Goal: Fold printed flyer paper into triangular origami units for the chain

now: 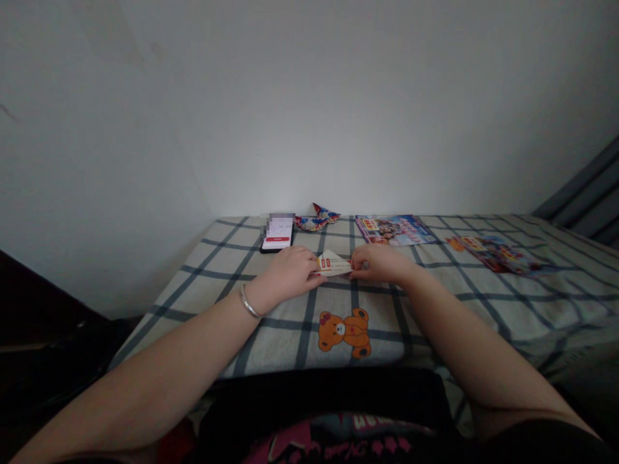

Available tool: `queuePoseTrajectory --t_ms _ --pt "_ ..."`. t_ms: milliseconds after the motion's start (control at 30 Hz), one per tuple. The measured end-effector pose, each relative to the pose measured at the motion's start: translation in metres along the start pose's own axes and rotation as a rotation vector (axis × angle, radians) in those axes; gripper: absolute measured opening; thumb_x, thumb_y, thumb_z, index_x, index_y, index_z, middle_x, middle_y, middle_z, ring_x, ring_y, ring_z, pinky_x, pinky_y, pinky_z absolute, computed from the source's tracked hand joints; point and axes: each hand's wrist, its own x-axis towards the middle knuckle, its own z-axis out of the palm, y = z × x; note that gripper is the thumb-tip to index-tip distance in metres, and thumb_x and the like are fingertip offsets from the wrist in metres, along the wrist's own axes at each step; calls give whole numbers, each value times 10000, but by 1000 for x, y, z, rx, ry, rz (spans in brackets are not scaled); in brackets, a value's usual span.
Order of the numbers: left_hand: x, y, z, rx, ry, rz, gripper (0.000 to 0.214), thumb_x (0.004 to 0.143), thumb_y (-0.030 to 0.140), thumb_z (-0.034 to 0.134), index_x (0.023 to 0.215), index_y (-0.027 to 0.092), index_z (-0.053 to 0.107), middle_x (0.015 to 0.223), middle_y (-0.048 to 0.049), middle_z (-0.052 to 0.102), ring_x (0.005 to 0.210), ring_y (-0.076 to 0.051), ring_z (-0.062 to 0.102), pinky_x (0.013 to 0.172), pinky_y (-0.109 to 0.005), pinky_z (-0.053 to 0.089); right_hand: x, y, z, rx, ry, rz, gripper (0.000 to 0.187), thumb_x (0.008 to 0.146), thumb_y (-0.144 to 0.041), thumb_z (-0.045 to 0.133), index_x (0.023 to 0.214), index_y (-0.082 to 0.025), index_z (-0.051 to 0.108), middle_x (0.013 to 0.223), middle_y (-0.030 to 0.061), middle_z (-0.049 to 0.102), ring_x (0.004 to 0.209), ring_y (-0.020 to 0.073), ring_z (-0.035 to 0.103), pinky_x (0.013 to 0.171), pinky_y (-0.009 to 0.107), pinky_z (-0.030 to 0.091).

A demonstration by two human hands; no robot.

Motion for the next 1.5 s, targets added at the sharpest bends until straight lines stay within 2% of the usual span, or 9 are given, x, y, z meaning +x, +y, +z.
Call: queuePoseTrajectory --t_ms 167,267,467,667,967,1200,1367,1500 --pt "1 1 5 -26 41 -33 360 953 421 464 905 150 696 848 -87 658 848 -207 593 768 -328 450 3 -6 4 -1 87 -24 215 892 -375 600 957 -218 732 952 57 705 877 189 625 746 279 425" --pt "2 4 7 -18 71 -74 326 960 384 451 888 151 667 828 -84 648 830 -212 595 748 -333 455 6 -14 8 -20 138 -18 227 907 -367 580 966 -199 721 986 73 706 904 195 631 787 284 419" --pt "4 3 11 -41 64 -228 242 920 379 536 965 148 591 891 -90 648 845 -223 614 738 -332 467 13 -19 15 -67 167 148 235 900 -384 583 931 -183 699 935 79 717 862 205 638 737 281 402" --pt "7 0 12 -80 72 -292 232 914 380 563 930 149 574 870 -84 658 802 -220 616 698 -321 456 18 -16 22 -22 199 258 236 881 -421 603 912 -205 692 911 56 722 822 192 638 676 267 388" --pt "11 -10 23 -186 105 -286 162 903 320 585 867 162 594 825 -57 656 760 -195 606 676 -303 446 23 -10 28 86 217 312 189 845 -384 668 882 -201 698 920 45 718 824 180 631 683 259 408" --pt "13 -12 23 -97 110 -209 166 903 325 597 851 167 582 791 -41 636 735 -188 590 670 -298 426 24 -12 29 152 224 336 177 835 -375 690 828 -198 699 903 44 718 806 171 626 685 258 415" --pt "12 -11 23 -82 78 -191 148 913 307 584 904 160 591 860 -58 638 809 -208 593 730 -326 432 24 -12 30 125 247 333 172 834 -372 693 835 -201 707 890 43 724 813 180 633 722 275 422" --pt "11 -10 25 -71 135 -149 190 919 233 556 1096 167 577 1037 -77 628 953 -225 581 821 -352 438 25 -10 31 120 248 326 175 829 -372 698 834 -198 714 894 48 725 827 187 632 731 280 422"
